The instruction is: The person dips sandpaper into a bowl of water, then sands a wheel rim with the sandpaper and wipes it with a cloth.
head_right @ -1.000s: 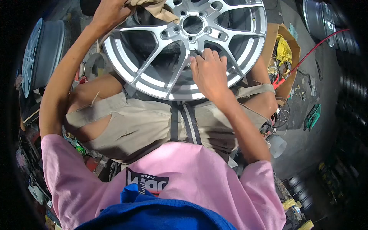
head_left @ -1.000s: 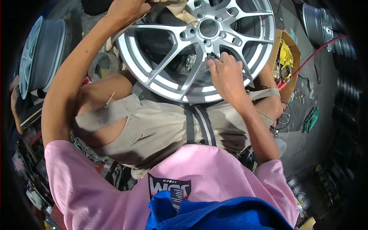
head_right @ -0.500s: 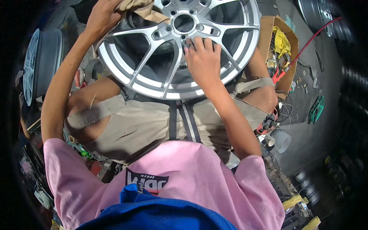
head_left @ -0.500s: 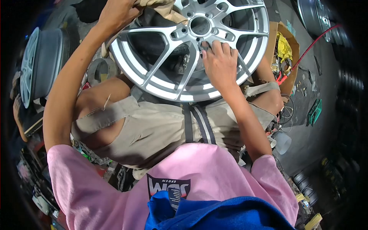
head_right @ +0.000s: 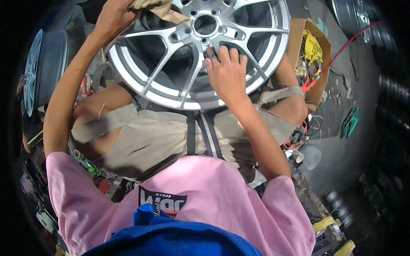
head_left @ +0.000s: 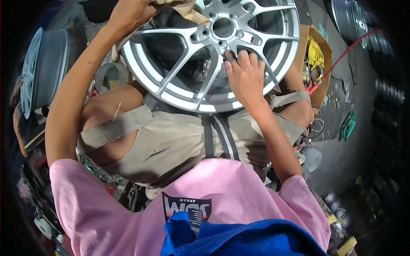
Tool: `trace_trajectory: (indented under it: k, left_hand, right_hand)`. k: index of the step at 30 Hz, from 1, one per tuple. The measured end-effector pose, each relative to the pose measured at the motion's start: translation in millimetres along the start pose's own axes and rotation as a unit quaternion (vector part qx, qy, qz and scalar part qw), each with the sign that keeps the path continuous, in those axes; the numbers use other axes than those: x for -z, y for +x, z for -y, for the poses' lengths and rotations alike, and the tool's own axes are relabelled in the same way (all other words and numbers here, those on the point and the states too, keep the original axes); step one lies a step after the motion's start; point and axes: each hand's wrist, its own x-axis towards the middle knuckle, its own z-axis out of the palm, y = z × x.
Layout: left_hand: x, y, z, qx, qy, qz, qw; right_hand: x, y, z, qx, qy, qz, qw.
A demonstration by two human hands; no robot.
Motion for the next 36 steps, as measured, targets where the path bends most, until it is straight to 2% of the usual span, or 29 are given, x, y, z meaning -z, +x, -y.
trace_trajectory:
  k: [3,7,9,11,14,17,18,19,21,23,25,26,28,29,32,35,36]
  left_hand:
    - [-2,-1,0,0.013,0.003,0.011,1.0]
    - [1,0,-1,0.002,0.013,-0.008,1.0]
    - [-3,0,-3,0.009,0.015,-0.009,1.0]
    - [-4,2,-3,0.001,0.019,-0.002,1.0]
    - [-1,4,-6,-0.005,0.007,-0.003,1.0]
    - [-4,2,-5,-0.013,0.02,-0.027,0.999]
    - [0,5,-9,0.012,-0.005,0.01,1.0]
    - [0,7,-15,0.017,-0.03,0.008,0.999]
    - [-8,10,-25,0.02,-0.055,-0.033,0.998]
    - [-15,21,-39,0.023,-0.102,-0.037,0.994]
    - [-17,25,-53,0.001,-0.073,-0.034,0.997]
    - [-22,21,-55,0.024,-0.084,-0.001,0.996]
    - [-25,18,-55,0.071,-0.102,0.061,0.99]
    - [-25,17,-51,0.071,-0.101,0.059,0.991]
    - [-28,16,-49,0.147,-0.218,0.202,0.943]
    - [-19,13,-57,0.142,-0.27,0.224,0.926]
    - [-11,21,-58,0.197,-0.25,0.303,0.898]
  right_hand:
    - [-9,9,0,0.002,0.033,-0.031,0.999]
    - [-1,3,8,-0.022,0.101,-0.008,0.995]
    - [3,-14,16,-0.1,0.178,-0.015,0.979]
    - [-2,-16,20,-0.109,0.18,-0.033,0.977]
    - [-16,9,20,-0.057,0.127,-0.083,0.987]
    - [-22,33,15,-0.051,0.103,-0.054,0.992]
    - [-15,31,17,-0.044,0.12,-0.056,0.99]
    - [-8,23,20,-0.043,0.119,-0.059,0.99]
    - [-2,5,22,-0.071,0.16,-0.04,0.984]
    - [-12,5,22,-0.068,0.155,-0.064,0.983]
    - [-24,26,27,-0.08,0.151,-0.086,0.981]
    - [-24,32,33,-0.1,0.158,-0.067,0.98]
    - [-17,31,44,-0.083,0.171,-0.079,0.979]
    - [-14,26,46,-0.073,0.179,-0.082,0.978]
    - [-10,20,33,-0.066,0.181,-0.105,0.976]
    - [-11,30,20,-0.074,0.165,-0.108,0.978]
    - [-15,35,16,-0.047,0.159,-0.112,0.98]
